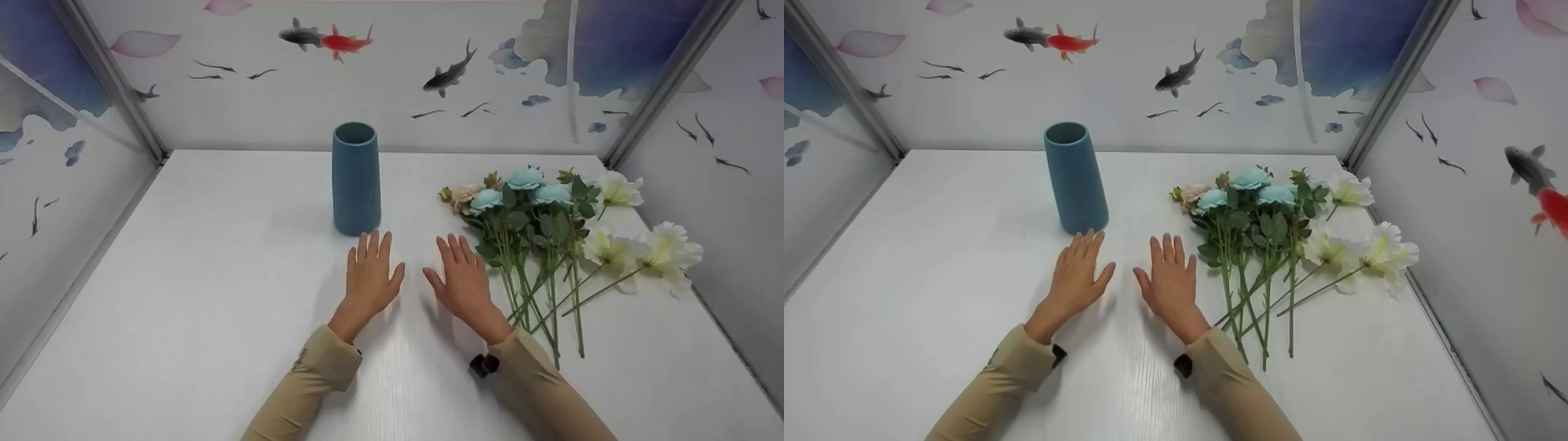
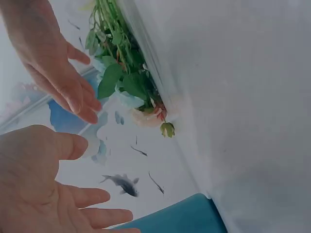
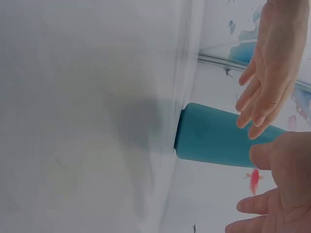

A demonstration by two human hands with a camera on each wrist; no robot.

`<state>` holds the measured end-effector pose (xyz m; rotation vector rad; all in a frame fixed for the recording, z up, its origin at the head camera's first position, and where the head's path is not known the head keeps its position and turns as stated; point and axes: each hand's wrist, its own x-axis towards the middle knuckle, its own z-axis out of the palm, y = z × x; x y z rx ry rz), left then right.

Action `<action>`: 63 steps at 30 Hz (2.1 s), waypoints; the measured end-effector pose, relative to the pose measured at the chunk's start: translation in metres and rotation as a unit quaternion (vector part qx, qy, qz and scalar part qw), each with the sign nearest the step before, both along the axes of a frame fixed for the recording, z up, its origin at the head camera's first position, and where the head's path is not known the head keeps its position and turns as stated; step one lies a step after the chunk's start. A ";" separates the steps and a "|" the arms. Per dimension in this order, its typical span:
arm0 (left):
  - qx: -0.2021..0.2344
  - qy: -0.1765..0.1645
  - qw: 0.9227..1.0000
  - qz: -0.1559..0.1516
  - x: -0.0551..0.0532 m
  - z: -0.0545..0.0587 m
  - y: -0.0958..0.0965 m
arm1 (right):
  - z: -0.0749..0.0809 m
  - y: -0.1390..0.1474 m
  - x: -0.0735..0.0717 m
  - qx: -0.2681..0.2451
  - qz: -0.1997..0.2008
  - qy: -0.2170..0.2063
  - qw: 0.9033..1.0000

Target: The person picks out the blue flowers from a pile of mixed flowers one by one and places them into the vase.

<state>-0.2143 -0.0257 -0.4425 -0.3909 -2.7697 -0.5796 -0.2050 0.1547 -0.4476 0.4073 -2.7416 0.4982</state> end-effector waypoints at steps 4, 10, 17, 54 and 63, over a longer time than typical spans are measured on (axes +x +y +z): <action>0.128 0.091 0.988 0.016 -0.011 0.013 -0.010 | 0.008 0.013 0.001 -0.050 0.006 0.068 0.996; 0.289 0.150 0.943 0.063 -0.042 0.033 -0.030 | 0.018 0.045 0.002 -0.083 -0.022 0.085 0.993; 0.408 0.089 0.904 0.087 -0.078 0.053 -0.048 | 0.020 0.086 0.004 -0.064 -0.110 -0.072 0.989; 0.459 -0.016 0.887 0.044 -0.125 0.055 -0.050 | -0.001 0.114 0.011 -0.060 -0.118 -0.173 0.976; 0.458 -0.006 0.888 0.045 -0.124 0.055 -0.050 | -0.002 0.115 0.019 -0.087 -0.114 -0.191 0.971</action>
